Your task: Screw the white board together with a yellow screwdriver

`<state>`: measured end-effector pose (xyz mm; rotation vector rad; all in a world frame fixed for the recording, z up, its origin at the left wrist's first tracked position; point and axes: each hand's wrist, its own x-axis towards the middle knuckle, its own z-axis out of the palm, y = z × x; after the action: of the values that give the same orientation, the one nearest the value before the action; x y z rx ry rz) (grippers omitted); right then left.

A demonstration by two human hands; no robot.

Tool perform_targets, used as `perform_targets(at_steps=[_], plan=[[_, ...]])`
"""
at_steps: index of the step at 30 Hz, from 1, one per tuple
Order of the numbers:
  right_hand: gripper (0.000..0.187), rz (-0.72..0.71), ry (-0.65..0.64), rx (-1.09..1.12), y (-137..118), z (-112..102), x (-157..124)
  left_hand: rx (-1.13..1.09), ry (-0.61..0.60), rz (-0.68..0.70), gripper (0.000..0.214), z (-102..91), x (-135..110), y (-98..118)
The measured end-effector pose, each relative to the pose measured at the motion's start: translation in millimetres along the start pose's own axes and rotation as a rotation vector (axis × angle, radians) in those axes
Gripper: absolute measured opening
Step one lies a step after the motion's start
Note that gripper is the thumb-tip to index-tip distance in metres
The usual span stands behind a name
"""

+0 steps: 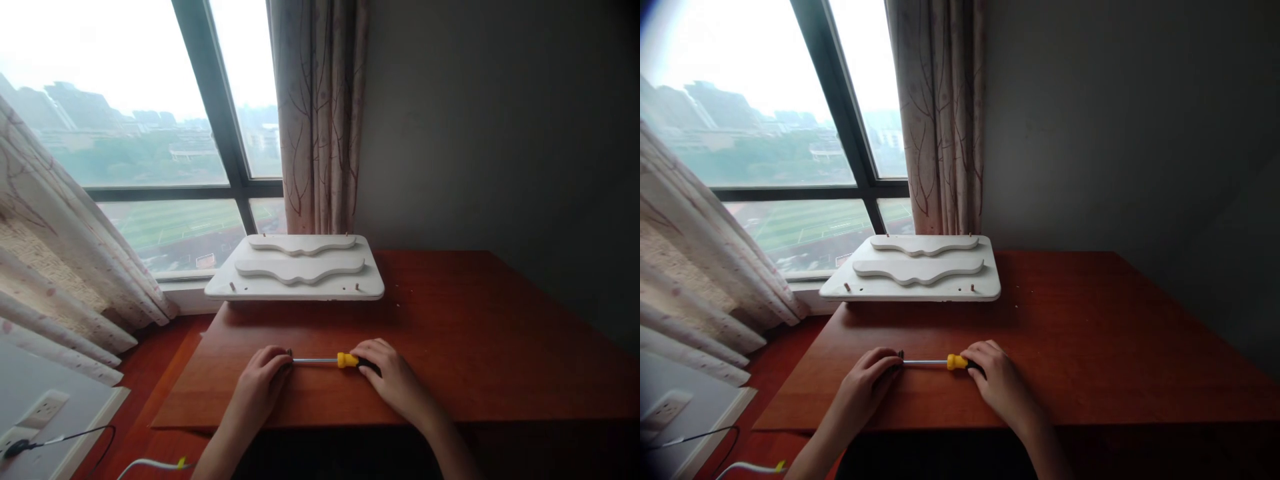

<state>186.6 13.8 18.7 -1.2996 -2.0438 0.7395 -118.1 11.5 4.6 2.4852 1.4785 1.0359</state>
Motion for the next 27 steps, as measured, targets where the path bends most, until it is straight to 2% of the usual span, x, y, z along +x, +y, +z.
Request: perform_targets(at_steps=[3,7,14,18,22,27], plan=[[0.033,0.020,-0.028,0.003,7.2,-15.0,-17.0,-0.032,-0.027,0.020,0.020,6.5,-2.6,20.1],[0.032,0.043,-0.055,-0.003,9.2,-27.0,-27.4,-0.079,-0.050,0.038,0.021,9.6,-3.8,34.8],[0.031,0.043,-0.052,-0.004,12.1,-29.3,-27.6,-0.124,-0.015,0.040,0.021,9.3,-4.2,41.3],[0.030,0.044,-0.052,0.016,12.3,-29.1,-27.8,-0.189,0.007,-0.010,0.019,4.6,-3.7,42.7],[0.027,0.087,-0.038,0.064,13.4,-30.4,-27.8,-0.210,0.020,-0.082,0.021,-3.9,-2.3,33.3],[0.025,0.099,0.107,0.070,20.2,-40.3,-9.6,-0.121,0.155,-0.155,0.020,-22.6,12.1,-2.5]])
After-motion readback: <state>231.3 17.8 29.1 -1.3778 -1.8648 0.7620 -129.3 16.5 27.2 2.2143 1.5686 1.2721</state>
